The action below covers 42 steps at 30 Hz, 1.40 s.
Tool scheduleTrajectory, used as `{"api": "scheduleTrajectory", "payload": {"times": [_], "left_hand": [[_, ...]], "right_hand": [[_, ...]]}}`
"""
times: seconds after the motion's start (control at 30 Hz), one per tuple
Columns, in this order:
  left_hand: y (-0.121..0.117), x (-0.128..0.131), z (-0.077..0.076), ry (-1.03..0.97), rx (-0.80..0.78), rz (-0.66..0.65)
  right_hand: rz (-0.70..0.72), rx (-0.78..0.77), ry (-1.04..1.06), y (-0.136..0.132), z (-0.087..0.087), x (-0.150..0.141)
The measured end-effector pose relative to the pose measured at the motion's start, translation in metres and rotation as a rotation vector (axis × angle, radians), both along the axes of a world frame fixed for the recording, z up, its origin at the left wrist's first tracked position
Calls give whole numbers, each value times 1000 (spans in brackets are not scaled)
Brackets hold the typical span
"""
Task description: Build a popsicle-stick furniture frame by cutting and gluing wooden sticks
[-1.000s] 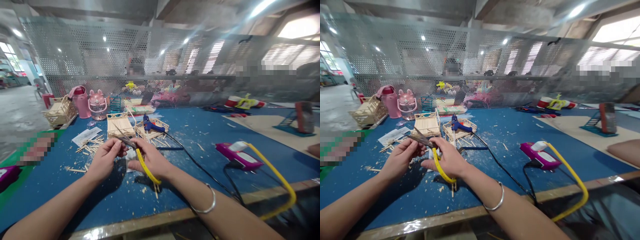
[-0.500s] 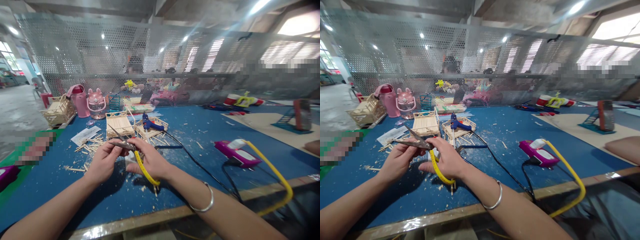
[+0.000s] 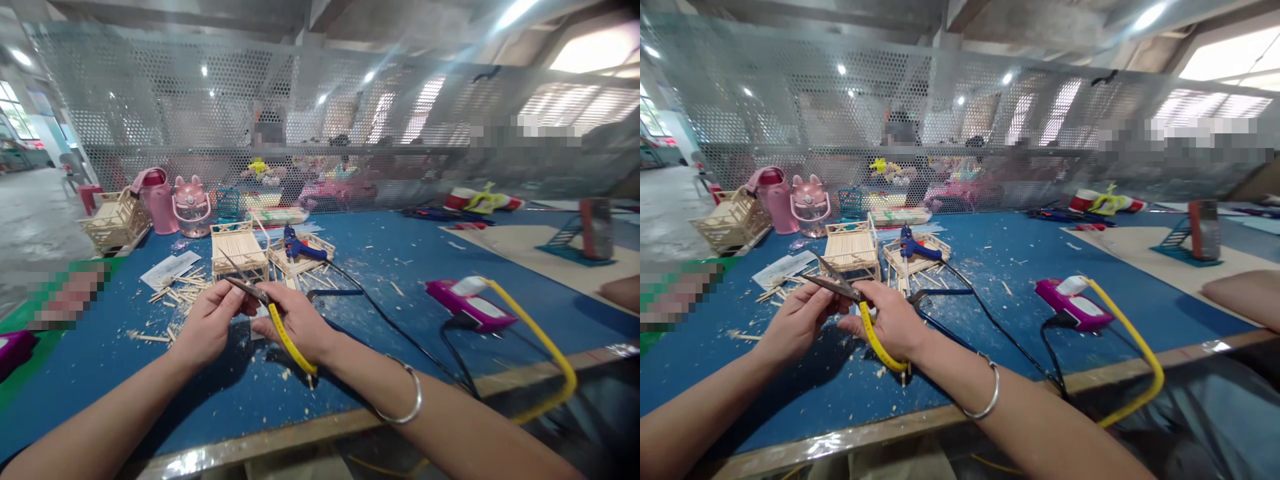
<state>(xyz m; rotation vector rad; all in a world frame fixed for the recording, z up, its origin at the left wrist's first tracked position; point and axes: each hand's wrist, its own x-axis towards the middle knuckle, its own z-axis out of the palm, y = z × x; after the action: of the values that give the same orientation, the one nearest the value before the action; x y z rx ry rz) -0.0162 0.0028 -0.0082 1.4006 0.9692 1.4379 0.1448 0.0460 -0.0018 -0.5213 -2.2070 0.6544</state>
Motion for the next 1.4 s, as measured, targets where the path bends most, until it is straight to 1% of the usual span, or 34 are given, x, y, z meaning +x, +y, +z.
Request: {"api": "scheduleTrajectory", "payload": {"times": [0.13,0.27,0.33,0.4,0.53,0.67,0.77,0.9,1.0,1.17,1.3,1.4], "left_hand": [[-2,3,3,55,16,56],[-4,5,8,-46,44,52],[-4,3,9,-37,69,97],[-4,2,9,82,118,156],[-6,0,10,383,221,241],[-7,-1,11,532,268,331],[-8,-2,12,562,288,323],[-10,-2,14,545,300,246],[-11,-1,15,510,289,204],[-10,-3,13,495,276,193],[-10,-3,12,507,254,205],[-11,0,12,496,207,218]], "right_hand": [[46,-72,12,-3,2,-3],[73,-170,36,-6,5,-5],[58,-183,33,-6,5,-4],[57,-174,25,-5,5,-4],[77,-136,5,-4,3,-3],[1,-32,-23,-3,2,-3],[-71,50,-28,-4,1,-2],[-113,103,-19,-3,-1,-2],[-80,113,-8,-2,-4,-1],[-53,110,-45,0,-4,3],[-34,128,-97,4,1,6],[31,90,-168,8,7,10]]}}
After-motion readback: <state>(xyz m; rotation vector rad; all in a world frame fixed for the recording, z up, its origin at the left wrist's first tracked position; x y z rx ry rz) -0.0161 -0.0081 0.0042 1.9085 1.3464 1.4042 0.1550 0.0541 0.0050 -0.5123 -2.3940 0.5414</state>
